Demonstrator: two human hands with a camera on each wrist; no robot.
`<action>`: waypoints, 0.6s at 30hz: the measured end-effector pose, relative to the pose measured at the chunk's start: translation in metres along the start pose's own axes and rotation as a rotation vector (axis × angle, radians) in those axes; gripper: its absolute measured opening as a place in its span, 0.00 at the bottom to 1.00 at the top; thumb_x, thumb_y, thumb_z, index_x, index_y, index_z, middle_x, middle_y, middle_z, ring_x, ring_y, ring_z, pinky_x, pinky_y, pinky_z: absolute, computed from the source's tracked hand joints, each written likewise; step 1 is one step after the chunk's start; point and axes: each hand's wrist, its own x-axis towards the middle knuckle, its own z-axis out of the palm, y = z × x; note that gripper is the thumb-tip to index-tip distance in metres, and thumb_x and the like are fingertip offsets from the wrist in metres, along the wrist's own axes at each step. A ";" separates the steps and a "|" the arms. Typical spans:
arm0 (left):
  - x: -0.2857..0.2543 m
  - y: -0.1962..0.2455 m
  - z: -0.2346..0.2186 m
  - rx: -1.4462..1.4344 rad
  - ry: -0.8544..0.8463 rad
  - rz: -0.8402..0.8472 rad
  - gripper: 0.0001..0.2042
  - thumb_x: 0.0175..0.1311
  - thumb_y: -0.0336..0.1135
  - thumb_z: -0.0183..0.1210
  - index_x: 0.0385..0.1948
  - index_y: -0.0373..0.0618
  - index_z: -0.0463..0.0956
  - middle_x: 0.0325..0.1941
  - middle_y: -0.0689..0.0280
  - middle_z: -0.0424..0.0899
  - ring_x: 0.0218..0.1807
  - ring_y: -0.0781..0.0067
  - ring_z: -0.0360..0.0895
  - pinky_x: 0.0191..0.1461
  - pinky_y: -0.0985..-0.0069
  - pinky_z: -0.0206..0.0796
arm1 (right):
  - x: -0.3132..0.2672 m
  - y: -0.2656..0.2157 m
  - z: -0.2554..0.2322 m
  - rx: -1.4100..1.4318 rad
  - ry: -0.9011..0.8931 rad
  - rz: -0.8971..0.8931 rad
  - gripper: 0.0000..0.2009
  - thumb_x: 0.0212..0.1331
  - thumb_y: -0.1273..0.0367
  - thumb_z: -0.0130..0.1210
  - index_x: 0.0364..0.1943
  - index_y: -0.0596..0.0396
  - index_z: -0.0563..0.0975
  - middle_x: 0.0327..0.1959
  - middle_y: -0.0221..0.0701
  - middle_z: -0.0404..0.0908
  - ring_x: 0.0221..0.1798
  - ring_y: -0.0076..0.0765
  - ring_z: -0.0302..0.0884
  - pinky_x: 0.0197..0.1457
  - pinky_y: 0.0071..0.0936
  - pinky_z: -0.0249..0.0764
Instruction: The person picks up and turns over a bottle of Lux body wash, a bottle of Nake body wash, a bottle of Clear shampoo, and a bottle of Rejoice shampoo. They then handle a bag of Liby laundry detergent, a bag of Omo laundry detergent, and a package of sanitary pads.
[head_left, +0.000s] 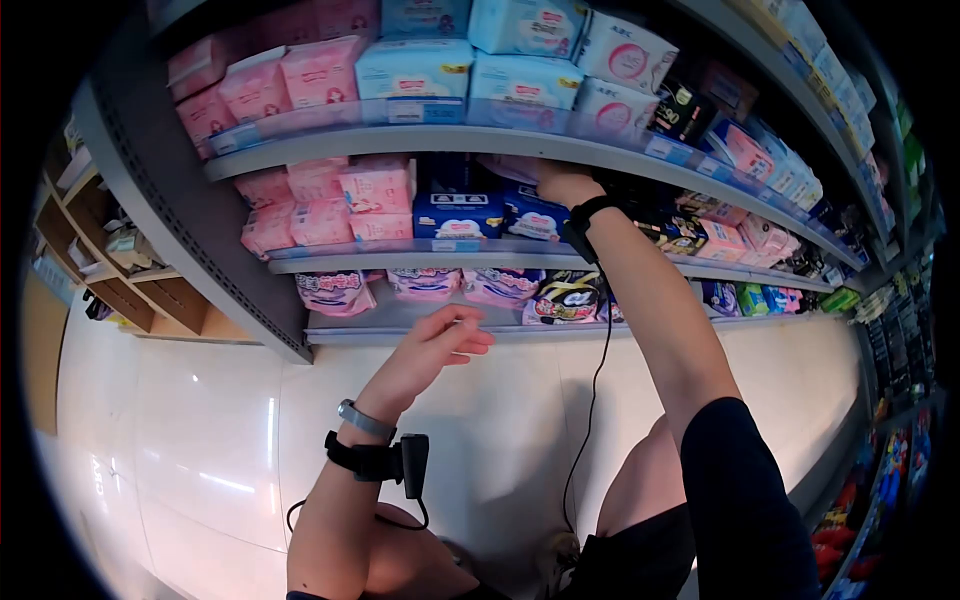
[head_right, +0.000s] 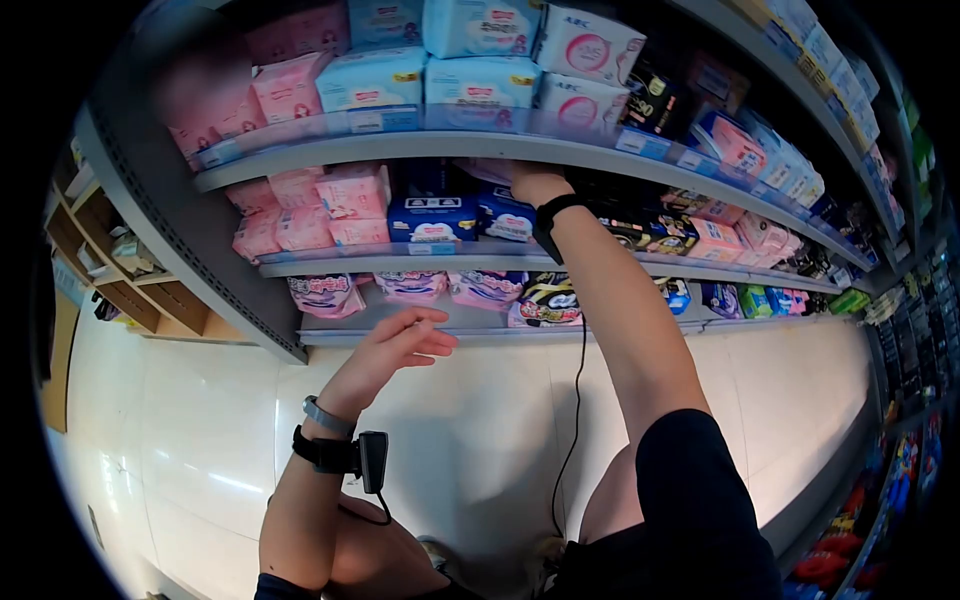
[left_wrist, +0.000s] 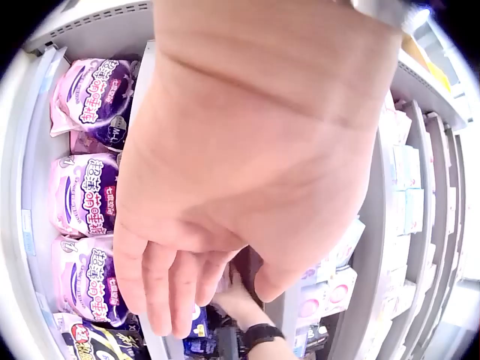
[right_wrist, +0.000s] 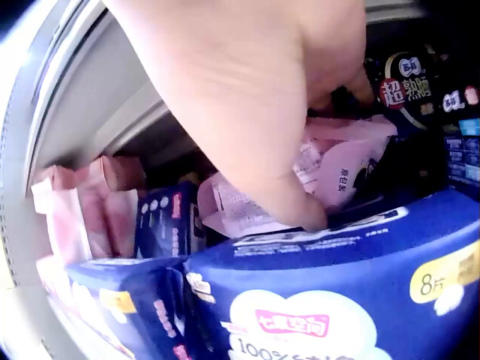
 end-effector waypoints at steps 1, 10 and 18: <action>-0.004 0.002 -0.003 -0.014 0.007 0.012 0.20 0.76 0.47 0.48 0.60 0.44 0.71 0.52 0.63 0.84 0.55 0.74 0.79 0.60 0.75 0.68 | 0.000 -0.001 0.000 0.022 -0.026 -0.028 0.28 0.50 0.71 0.60 0.60 0.57 0.73 0.63 0.50 0.73 0.66 0.55 0.70 0.67 0.42 0.69; 0.000 -0.015 -0.040 -0.064 0.148 0.138 0.20 0.75 0.48 0.50 0.58 0.45 0.71 0.53 0.62 0.83 0.55 0.73 0.79 0.58 0.73 0.69 | -0.059 -0.002 -0.033 0.271 0.310 0.016 0.19 0.55 0.69 0.59 0.52 0.57 0.76 0.43 0.48 0.82 0.45 0.60 0.79 0.48 0.46 0.77; 0.021 -0.013 -0.013 -0.450 0.138 0.131 0.24 0.72 0.46 0.57 0.63 0.42 0.67 0.60 0.62 0.79 0.60 0.71 0.78 0.62 0.70 0.70 | -0.208 -0.095 -0.043 0.492 0.459 -0.301 0.33 0.41 0.84 0.57 0.59 0.50 0.76 0.66 0.41 0.73 0.68 0.50 0.70 0.70 0.43 0.68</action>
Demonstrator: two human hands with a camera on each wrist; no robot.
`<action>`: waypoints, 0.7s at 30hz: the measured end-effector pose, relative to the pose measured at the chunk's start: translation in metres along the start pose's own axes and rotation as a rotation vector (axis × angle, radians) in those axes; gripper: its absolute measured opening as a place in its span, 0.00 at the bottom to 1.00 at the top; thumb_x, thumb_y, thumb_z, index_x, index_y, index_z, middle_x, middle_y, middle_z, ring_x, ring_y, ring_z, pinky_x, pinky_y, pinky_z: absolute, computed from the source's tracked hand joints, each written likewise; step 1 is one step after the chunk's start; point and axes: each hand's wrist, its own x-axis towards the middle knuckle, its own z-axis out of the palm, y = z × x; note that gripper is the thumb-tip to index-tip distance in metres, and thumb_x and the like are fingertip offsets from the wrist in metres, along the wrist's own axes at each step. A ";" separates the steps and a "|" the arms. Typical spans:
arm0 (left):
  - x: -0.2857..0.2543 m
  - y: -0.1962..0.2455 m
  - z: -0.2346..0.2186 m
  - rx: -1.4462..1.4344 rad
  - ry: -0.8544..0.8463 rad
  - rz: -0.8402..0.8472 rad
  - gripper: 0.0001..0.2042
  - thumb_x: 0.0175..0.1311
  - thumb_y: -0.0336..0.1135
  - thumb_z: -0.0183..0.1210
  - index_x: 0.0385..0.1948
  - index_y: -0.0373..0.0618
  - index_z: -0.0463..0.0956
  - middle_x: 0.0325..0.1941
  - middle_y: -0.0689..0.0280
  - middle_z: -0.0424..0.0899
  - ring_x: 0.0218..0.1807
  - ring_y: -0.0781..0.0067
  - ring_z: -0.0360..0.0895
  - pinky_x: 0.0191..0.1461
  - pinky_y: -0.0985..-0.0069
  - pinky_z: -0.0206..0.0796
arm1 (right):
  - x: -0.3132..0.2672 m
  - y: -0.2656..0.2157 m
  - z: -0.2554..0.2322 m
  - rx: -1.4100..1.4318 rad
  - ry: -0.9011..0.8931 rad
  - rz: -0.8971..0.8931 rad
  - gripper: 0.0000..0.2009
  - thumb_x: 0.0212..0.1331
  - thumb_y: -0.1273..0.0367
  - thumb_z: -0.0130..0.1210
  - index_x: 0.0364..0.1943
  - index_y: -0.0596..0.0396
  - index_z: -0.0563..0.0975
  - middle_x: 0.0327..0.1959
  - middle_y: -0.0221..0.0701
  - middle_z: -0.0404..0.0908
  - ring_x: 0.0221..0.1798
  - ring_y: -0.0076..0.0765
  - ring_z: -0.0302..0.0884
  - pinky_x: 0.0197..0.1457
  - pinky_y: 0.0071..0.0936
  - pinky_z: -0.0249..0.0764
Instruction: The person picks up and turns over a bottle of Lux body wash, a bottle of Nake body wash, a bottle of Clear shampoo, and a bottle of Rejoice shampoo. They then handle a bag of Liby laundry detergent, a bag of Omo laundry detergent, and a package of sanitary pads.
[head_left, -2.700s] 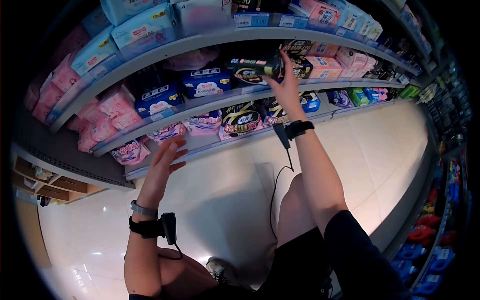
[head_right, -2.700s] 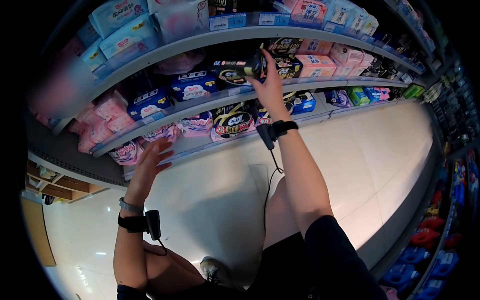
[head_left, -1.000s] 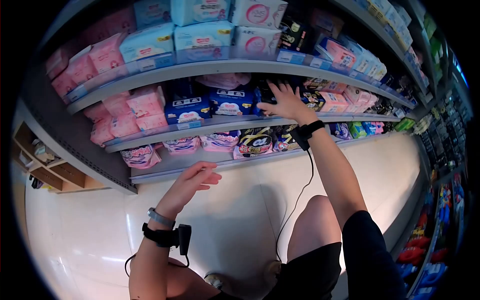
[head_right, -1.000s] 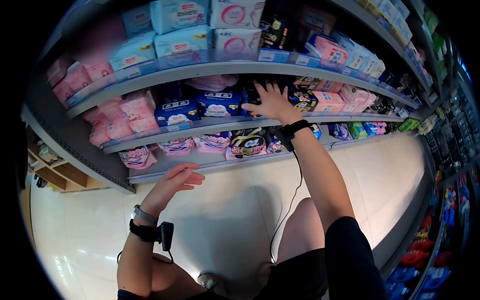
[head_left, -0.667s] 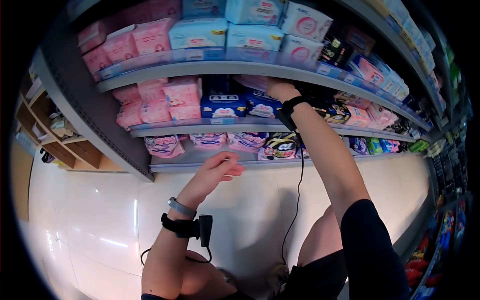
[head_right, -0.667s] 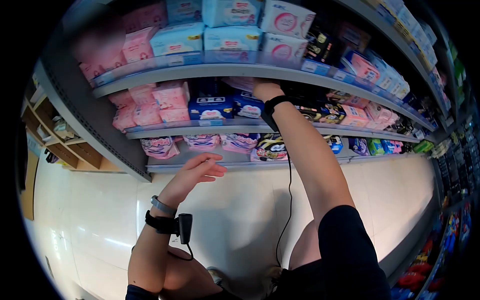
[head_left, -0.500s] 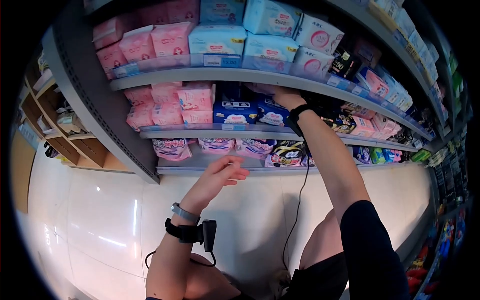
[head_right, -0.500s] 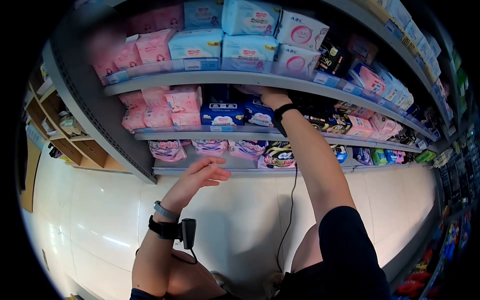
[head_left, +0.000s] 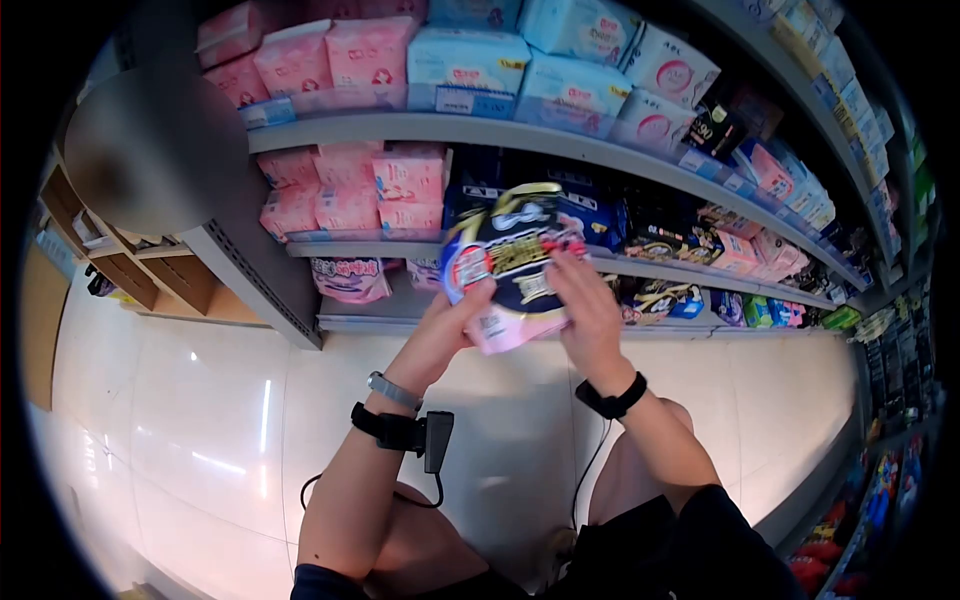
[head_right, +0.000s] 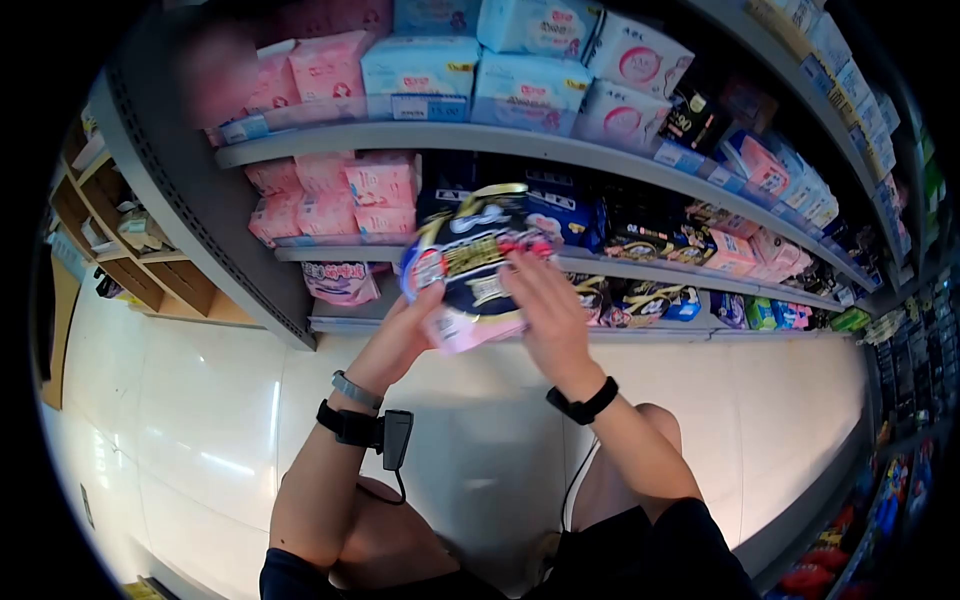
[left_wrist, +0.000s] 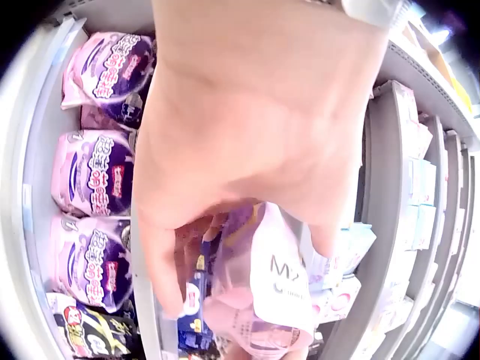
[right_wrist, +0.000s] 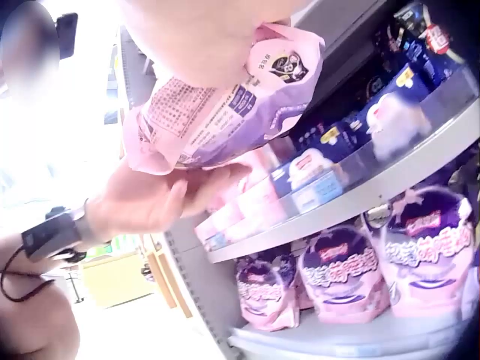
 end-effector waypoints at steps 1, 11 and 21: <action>0.003 -0.003 0.006 -0.034 -0.033 0.065 0.24 0.71 0.43 0.59 0.63 0.41 0.67 0.60 0.63 0.79 0.60 0.72 0.77 0.62 0.71 0.70 | -0.005 -0.007 0.000 -0.016 -0.067 -0.032 0.33 0.43 0.82 0.58 0.61 0.49 0.75 0.69 0.42 0.69 0.71 0.51 0.66 0.73 0.44 0.64; 0.014 -0.010 0.006 0.085 -0.112 0.122 0.31 0.59 0.25 0.68 0.65 0.40 0.65 0.58 0.64 0.79 0.57 0.73 0.76 0.61 0.73 0.71 | -0.042 0.032 -0.039 1.356 -0.112 0.871 0.48 0.60 0.69 0.63 0.77 0.52 0.41 0.57 0.43 0.74 0.50 0.39 0.79 0.53 0.38 0.75; -0.002 -0.011 -0.003 0.467 -0.122 -0.030 0.28 0.60 0.24 0.66 0.63 0.39 0.68 0.56 0.66 0.80 0.56 0.74 0.77 0.61 0.74 0.69 | -0.076 0.001 -0.019 1.402 -0.240 1.016 0.14 0.62 0.68 0.64 0.49 0.53 0.76 0.36 0.21 0.81 0.35 0.15 0.77 0.35 0.17 0.73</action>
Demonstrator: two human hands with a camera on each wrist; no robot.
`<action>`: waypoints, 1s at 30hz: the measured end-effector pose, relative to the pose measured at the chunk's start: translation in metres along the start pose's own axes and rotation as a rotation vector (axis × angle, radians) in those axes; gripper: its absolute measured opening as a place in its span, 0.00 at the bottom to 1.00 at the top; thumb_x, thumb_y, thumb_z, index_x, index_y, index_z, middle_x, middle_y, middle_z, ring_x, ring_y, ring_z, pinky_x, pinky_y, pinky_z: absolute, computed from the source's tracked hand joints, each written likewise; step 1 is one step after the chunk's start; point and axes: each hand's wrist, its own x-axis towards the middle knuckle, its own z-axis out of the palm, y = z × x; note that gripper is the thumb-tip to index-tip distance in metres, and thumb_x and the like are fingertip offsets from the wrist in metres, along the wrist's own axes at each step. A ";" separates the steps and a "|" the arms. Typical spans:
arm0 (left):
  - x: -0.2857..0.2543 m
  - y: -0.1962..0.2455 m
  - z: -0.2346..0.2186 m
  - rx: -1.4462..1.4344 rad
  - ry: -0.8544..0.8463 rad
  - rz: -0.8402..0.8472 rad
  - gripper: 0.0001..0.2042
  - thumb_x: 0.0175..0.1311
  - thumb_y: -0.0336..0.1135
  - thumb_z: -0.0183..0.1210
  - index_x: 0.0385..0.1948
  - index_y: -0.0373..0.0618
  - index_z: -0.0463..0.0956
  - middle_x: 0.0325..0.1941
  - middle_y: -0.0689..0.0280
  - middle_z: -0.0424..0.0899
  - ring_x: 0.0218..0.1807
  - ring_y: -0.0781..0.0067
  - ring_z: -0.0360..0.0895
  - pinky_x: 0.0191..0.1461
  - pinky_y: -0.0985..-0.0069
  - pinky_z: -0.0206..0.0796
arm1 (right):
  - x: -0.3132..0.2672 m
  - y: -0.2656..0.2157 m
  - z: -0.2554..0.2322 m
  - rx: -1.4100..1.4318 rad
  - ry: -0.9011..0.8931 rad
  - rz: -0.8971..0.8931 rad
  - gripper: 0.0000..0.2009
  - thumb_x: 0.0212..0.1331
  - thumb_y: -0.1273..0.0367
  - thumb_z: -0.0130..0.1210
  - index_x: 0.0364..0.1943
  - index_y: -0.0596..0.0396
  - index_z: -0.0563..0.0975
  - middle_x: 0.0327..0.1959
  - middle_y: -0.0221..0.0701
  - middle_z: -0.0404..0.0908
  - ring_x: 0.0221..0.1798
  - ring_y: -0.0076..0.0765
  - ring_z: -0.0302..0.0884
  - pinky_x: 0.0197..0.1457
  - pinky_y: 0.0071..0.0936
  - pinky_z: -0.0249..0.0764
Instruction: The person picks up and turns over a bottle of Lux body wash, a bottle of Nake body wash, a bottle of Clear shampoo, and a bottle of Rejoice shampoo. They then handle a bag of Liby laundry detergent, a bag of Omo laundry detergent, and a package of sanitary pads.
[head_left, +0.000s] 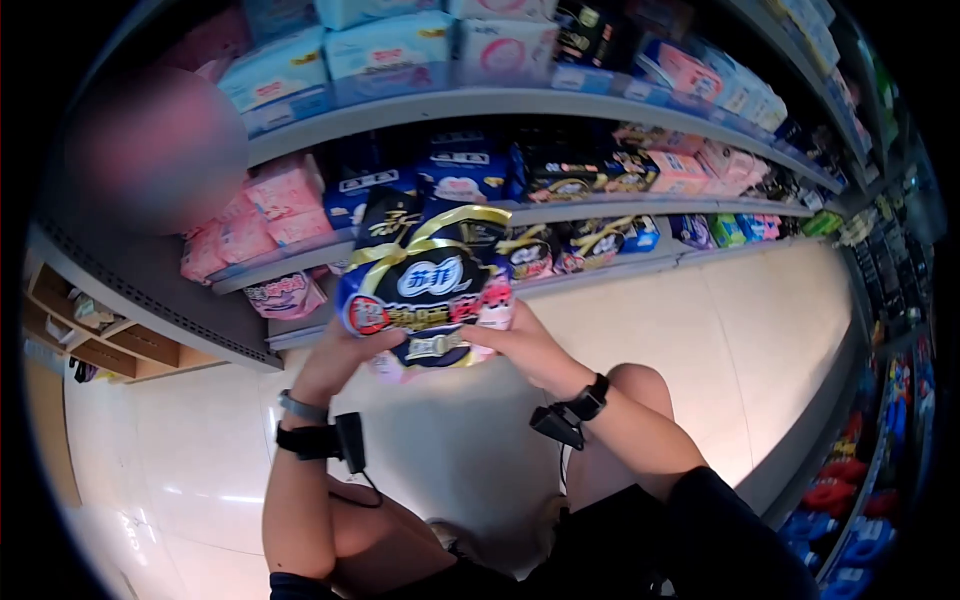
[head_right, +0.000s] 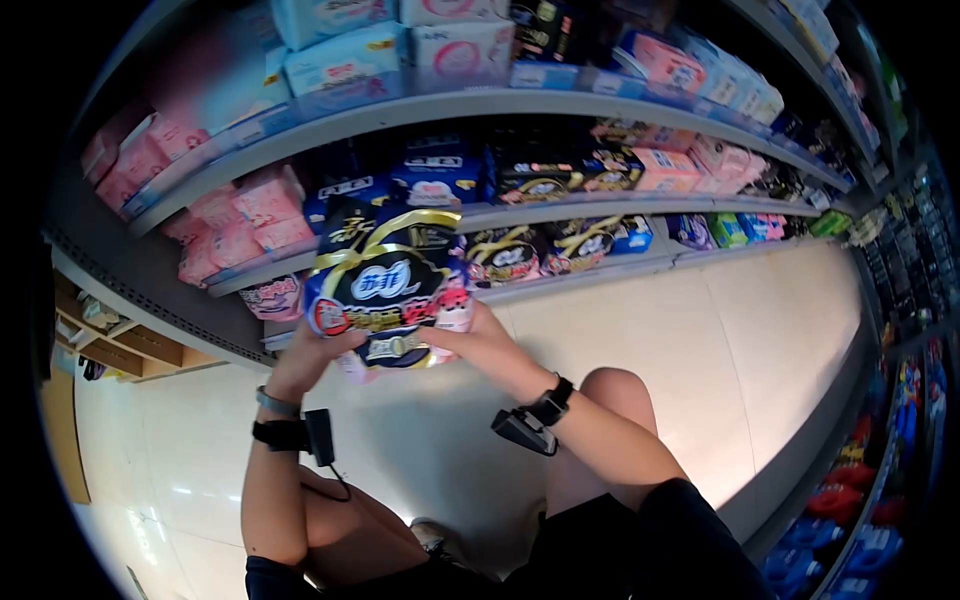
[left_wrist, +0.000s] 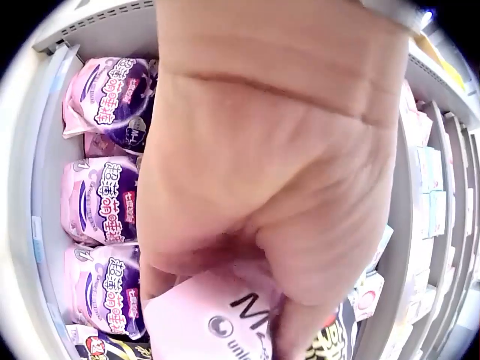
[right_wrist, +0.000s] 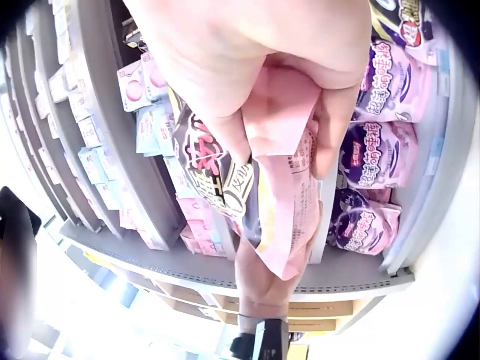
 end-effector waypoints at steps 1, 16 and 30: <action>-0.003 -0.006 -0.013 -0.045 0.008 0.000 0.29 0.59 0.25 0.67 0.64 0.40 0.67 0.57 0.66 0.80 0.56 0.73 0.77 0.61 0.74 0.69 | -0.004 -0.003 0.005 0.004 -0.006 0.025 0.14 0.62 0.68 0.64 0.49 0.53 0.76 0.37 0.21 0.81 0.36 0.16 0.77 0.36 0.17 0.74; -0.077 -0.036 -0.004 0.108 0.049 -0.487 0.20 0.69 0.44 0.61 0.55 0.39 0.77 0.42 0.69 0.85 0.38 0.83 0.82 0.37 0.82 0.76 | -0.035 0.052 -0.003 -0.108 -0.371 0.472 0.22 0.58 0.61 0.66 0.55 0.51 0.75 0.39 0.24 0.82 0.33 0.17 0.75 0.33 0.17 0.74; -0.057 -0.029 -0.004 -0.096 0.313 -0.269 0.11 0.73 0.41 0.56 0.44 0.43 0.80 0.38 0.72 0.85 0.36 0.86 0.80 0.43 0.84 0.72 | -0.006 0.073 -0.005 -0.010 -0.277 0.402 0.19 0.59 0.57 0.67 0.51 0.47 0.79 0.42 0.24 0.83 0.41 0.22 0.79 0.39 0.24 0.76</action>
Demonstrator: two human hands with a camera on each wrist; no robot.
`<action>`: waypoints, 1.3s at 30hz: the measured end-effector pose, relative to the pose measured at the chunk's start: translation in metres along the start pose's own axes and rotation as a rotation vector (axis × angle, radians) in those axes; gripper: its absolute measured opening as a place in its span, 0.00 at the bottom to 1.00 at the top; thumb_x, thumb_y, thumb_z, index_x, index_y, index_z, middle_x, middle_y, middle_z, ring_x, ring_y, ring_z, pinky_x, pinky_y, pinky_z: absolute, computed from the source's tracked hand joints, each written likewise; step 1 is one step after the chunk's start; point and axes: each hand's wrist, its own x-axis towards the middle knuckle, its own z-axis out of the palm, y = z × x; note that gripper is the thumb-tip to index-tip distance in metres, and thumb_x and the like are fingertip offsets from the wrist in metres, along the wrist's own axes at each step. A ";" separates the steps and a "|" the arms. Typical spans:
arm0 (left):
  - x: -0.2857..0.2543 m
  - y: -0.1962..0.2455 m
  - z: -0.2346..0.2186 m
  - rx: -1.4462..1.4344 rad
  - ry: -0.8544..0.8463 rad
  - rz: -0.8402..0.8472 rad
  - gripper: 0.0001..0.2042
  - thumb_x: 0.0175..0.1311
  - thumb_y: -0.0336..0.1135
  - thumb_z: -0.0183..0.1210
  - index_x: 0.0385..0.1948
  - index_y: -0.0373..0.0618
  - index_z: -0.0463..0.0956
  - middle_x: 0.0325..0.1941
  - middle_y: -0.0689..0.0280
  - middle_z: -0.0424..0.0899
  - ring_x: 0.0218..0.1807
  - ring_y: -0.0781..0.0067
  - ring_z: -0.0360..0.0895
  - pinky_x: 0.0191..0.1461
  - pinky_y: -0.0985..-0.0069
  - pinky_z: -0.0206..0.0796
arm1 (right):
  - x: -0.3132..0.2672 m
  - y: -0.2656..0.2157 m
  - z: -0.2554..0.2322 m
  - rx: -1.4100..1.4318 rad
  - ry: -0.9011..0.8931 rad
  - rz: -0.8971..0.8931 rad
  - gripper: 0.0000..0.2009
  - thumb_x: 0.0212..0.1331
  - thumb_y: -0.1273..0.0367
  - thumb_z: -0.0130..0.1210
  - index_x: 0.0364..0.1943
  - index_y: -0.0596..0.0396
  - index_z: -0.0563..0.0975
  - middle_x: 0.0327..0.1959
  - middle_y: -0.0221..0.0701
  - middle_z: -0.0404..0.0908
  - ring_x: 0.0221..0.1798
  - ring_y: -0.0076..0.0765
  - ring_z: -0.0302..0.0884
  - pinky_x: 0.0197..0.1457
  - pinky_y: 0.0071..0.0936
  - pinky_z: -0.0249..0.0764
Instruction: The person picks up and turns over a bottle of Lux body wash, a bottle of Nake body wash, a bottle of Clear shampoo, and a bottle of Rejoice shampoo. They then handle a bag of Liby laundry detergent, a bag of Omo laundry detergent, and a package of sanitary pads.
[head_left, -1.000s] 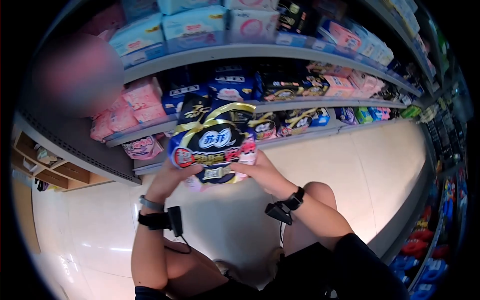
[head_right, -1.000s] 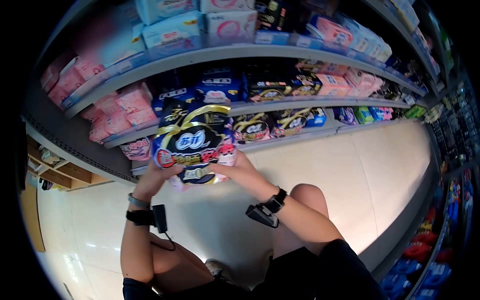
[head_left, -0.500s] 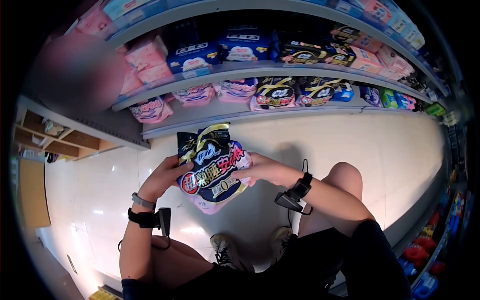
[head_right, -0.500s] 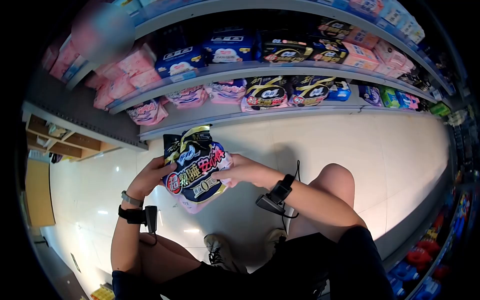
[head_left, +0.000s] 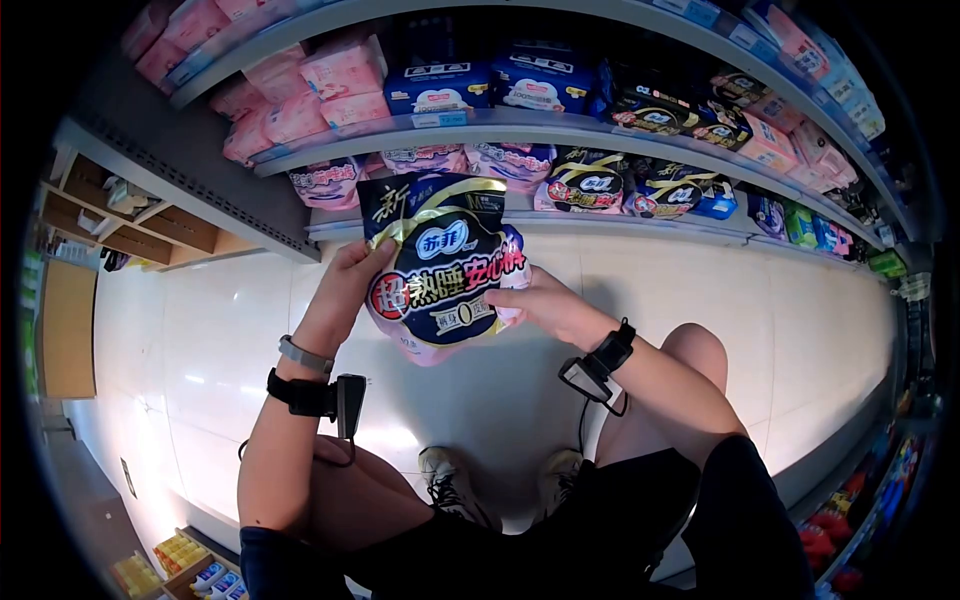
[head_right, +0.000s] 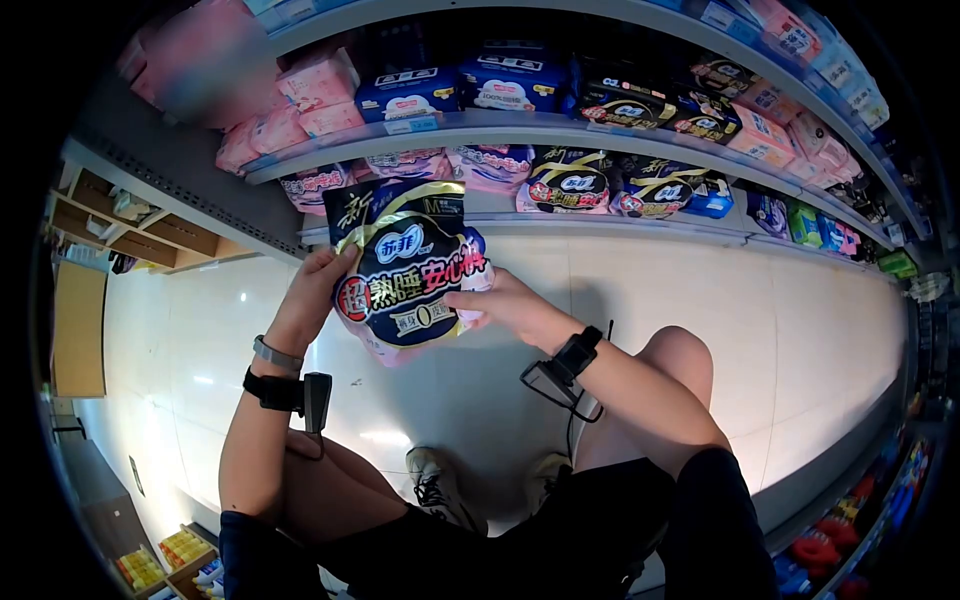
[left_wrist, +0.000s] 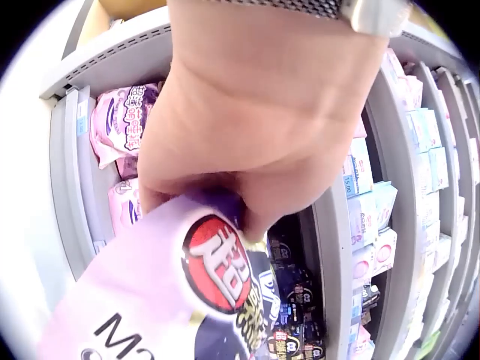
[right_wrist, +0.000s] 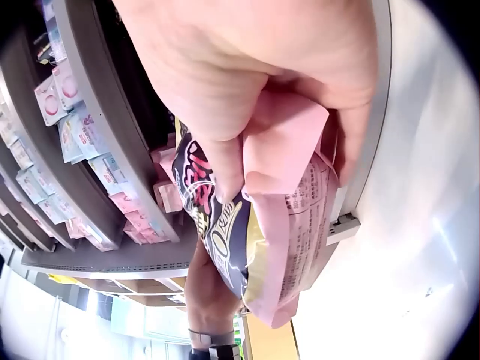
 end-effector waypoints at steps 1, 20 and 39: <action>0.002 -0.002 -0.002 -0.031 0.021 0.047 0.11 0.73 0.41 0.57 0.44 0.43 0.80 0.38 0.72 0.85 0.36 0.85 0.80 0.43 0.84 0.72 | -0.001 -0.002 0.001 0.027 -0.011 -0.020 0.19 0.59 0.57 0.67 0.51 0.48 0.79 0.42 0.24 0.83 0.41 0.21 0.79 0.39 0.23 0.76; 0.016 -0.011 -0.022 -0.283 0.060 0.099 0.12 0.74 0.37 0.54 0.48 0.39 0.79 0.45 0.66 0.85 0.46 0.79 0.81 0.52 0.81 0.71 | 0.005 -0.005 0.011 0.100 0.034 -0.064 0.12 0.62 0.62 0.64 0.45 0.49 0.80 0.33 0.20 0.80 0.34 0.18 0.75 0.39 0.20 0.73; 0.023 -0.006 -0.057 -0.205 0.172 0.120 0.29 0.72 0.52 0.52 0.70 0.50 0.61 0.69 0.57 0.68 0.69 0.59 0.67 0.71 0.62 0.60 | 0.053 0.047 -0.050 0.370 0.235 0.086 0.14 0.64 0.61 0.63 0.49 0.52 0.79 0.40 0.25 0.81 0.43 0.23 0.79 0.46 0.23 0.76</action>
